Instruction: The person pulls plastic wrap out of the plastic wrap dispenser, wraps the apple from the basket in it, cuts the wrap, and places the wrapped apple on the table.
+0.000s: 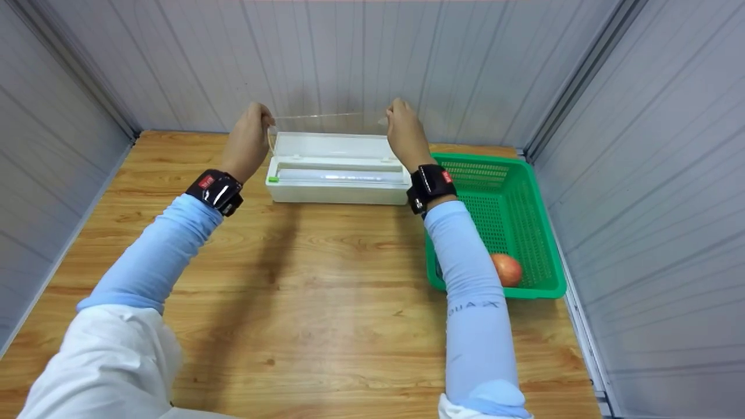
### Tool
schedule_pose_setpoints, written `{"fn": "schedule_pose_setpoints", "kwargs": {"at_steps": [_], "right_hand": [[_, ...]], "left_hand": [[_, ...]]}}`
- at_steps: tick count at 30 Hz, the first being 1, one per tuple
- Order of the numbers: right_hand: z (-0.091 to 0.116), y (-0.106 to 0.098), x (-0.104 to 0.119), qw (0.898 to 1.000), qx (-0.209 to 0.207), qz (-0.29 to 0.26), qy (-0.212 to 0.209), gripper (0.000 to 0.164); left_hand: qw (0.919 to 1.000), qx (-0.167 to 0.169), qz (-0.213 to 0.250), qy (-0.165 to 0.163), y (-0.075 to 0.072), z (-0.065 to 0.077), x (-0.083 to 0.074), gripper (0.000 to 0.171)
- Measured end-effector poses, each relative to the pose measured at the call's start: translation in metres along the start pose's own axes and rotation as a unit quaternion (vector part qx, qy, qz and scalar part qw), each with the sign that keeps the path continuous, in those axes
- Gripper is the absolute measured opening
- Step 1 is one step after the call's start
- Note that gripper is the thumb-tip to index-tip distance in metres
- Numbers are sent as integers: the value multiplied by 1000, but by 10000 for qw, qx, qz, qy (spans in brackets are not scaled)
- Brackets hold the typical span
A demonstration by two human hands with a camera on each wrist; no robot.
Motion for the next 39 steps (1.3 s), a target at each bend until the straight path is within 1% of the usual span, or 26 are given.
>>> {"fn": "schedule_pose_setpoints", "kwargs": {"at_steps": [2, 8, 11, 14, 17, 24, 28, 31, 36, 39], "right_hand": [[-3, -3, 4, 10000, -40, 58, 8, 30], [-8, -15, 14, 9998, -192, 98, -24, 31], [-12, -19, 17, 9997, -225, 77, 12, 30], [-14, -23, 20, 9997, -229, 84, 32, 30], [-18, -27, 26, 9996, -274, 91, -39, 31], [-23, -36, 36, 9984, -488, 23, -268, 32], [-23, -41, 41, 9974, -540, -55, -466, 31], [-22, -49, 48, 9963, -607, -94, -601, 32], [-21, -64, 59, 9940, -760, -89, -785, 34], [-20, -70, 66, 9917, -874, -76, -942, 35]], "left_hand": [[10000, -13, 81, -24, -5, -2, -1, 20], [9997, 8, 226, -29, -18, -12, -4, 22], [9998, 42, 209, -42, -23, -16, -6, 22], [9999, 8, 91, -84, -29, -20, -6, 18], [9998, -121, 45, -158, -37, -24, -6, 17], [9983, -407, 322, -270, -48, -32, -7, 21], [9965, -682, 419, -243, -56, -35, -8, 20], [9955, -809, 464, -175, -64, -39, -12, 20], [9952, -812, 515, -185, -77, -44, -20, 20], [9941, -934, 543, -99, -85, -45, -24, 21]]}}
Point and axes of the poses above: each hand's wrist, its own z-axis away from the middle knuckle, its own y-axis out of the palm, x = y × z, the point moved 7 cm from there along -z, towards the middle knuckle, and after that the axes turned 11 degrees about -z, right-handed, at the moved point
